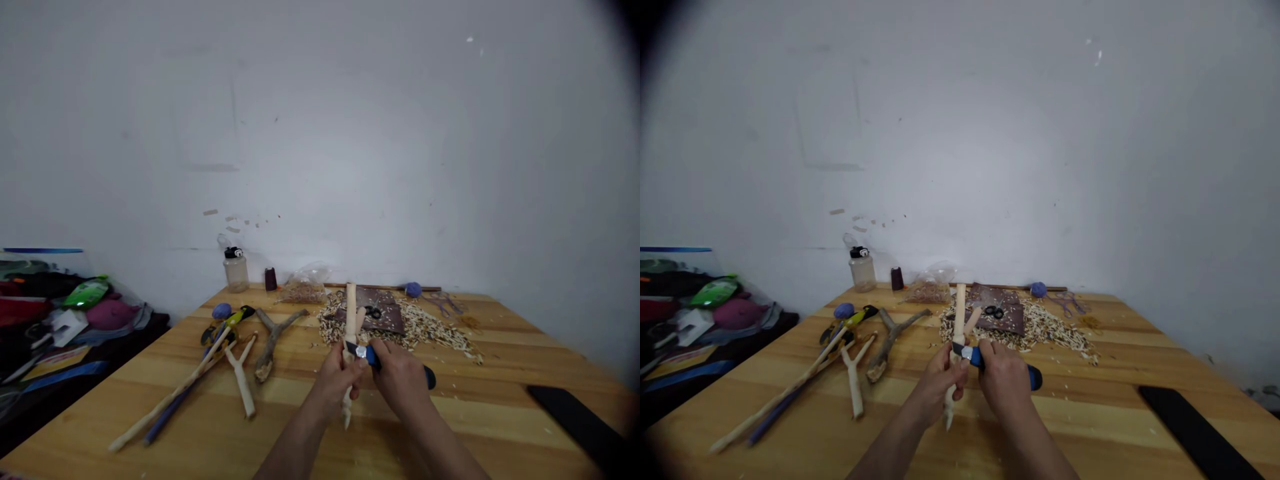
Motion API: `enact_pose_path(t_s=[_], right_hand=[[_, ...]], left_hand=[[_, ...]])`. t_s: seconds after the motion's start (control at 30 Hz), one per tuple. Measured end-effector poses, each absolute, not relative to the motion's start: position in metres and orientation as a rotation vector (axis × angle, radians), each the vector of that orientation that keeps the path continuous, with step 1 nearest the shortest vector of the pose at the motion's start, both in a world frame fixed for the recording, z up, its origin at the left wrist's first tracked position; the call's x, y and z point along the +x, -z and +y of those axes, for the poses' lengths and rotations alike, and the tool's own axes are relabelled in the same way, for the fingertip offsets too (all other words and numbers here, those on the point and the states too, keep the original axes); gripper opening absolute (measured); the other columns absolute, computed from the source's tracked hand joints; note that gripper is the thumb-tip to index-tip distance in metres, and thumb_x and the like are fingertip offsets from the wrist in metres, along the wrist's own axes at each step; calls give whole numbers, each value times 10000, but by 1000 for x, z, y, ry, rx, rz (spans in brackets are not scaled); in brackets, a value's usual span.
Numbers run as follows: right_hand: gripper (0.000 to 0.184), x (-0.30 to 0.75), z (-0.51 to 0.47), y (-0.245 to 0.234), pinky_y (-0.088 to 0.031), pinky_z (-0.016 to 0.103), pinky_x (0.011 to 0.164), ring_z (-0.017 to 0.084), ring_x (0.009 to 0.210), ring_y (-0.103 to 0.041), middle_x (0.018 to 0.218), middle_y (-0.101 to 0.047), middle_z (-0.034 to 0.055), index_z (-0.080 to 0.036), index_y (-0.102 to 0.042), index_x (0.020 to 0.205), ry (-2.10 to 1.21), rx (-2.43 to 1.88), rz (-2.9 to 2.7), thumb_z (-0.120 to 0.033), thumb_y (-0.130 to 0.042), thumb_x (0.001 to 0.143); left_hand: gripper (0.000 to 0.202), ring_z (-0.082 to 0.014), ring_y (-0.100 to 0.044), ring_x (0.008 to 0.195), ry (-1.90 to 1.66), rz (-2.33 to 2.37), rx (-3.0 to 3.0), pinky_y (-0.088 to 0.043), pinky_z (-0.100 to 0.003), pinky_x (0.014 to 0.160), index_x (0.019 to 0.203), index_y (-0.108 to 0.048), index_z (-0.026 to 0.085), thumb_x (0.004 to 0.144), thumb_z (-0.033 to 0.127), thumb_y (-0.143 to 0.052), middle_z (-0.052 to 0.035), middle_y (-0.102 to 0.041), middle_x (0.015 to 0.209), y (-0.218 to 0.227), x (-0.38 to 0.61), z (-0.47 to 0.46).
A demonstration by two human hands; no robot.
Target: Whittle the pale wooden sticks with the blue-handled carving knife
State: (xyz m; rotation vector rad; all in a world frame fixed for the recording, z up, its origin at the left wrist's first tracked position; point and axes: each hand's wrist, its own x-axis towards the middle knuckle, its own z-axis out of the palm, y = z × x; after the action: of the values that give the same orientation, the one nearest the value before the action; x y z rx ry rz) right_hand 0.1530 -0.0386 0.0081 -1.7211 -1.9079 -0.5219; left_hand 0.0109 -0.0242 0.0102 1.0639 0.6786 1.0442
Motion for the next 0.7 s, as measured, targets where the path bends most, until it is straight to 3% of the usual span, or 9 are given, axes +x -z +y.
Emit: enact_pose_path(t_s=[0.7], right_hand=[[214, 152, -40, -9, -308, 276, 617, 170, 667, -573, 740, -632, 13, -217, -618, 914, 682, -1676, -1918, -97, -535, 758]], left_hand=[[454, -45, -309, 370, -1041, 770, 1174, -234, -160, 328, 952, -451, 212, 687, 515, -660, 120, -359, 504, 3, 14, -18]])
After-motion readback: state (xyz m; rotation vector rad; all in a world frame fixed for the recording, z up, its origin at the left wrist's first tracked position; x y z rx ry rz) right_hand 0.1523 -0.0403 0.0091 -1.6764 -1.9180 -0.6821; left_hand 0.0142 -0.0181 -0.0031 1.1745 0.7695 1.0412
